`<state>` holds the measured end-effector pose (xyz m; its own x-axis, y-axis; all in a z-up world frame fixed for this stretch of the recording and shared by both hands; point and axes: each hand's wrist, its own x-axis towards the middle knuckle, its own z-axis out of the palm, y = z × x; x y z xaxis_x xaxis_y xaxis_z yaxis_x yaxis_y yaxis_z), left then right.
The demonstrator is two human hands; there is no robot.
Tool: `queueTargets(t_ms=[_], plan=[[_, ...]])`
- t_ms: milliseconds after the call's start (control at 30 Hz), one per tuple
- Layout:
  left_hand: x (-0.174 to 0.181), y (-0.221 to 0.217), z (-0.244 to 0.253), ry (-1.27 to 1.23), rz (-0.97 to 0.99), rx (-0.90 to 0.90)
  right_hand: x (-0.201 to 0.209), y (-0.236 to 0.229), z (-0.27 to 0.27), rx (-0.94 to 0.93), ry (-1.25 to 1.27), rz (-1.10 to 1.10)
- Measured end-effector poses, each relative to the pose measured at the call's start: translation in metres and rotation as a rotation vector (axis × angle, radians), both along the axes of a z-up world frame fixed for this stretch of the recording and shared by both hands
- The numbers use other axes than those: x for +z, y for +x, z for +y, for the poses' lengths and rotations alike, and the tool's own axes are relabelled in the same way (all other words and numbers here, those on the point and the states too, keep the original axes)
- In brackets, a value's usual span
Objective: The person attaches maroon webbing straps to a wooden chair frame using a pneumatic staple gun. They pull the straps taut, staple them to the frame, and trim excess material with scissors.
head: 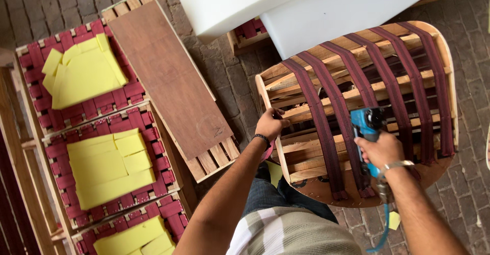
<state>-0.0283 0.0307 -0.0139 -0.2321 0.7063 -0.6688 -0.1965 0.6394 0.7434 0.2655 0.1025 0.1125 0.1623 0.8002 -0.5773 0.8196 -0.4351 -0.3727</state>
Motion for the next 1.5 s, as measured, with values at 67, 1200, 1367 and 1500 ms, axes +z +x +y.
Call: queueTargets(t_ms=[67,1200,1367,1500], plan=[[-0.001,0.006,0.015,0.063,0.135,0.065,0.003,0.022,-0.008,-0.028,0.014,-0.037],[0.057,0.409,-0.055,0.120,1.063,-0.472,-0.050,0.369,-0.178,-0.035,0.088,0.352],[0.068,0.439,-0.097,0.127,0.969,-0.524,-0.037,0.398,-0.207,-0.027,0.084,0.342],[0.075,0.489,-0.142,0.224,0.983,-0.558,-0.047,0.450,-0.245,-0.113,0.017,0.411]])
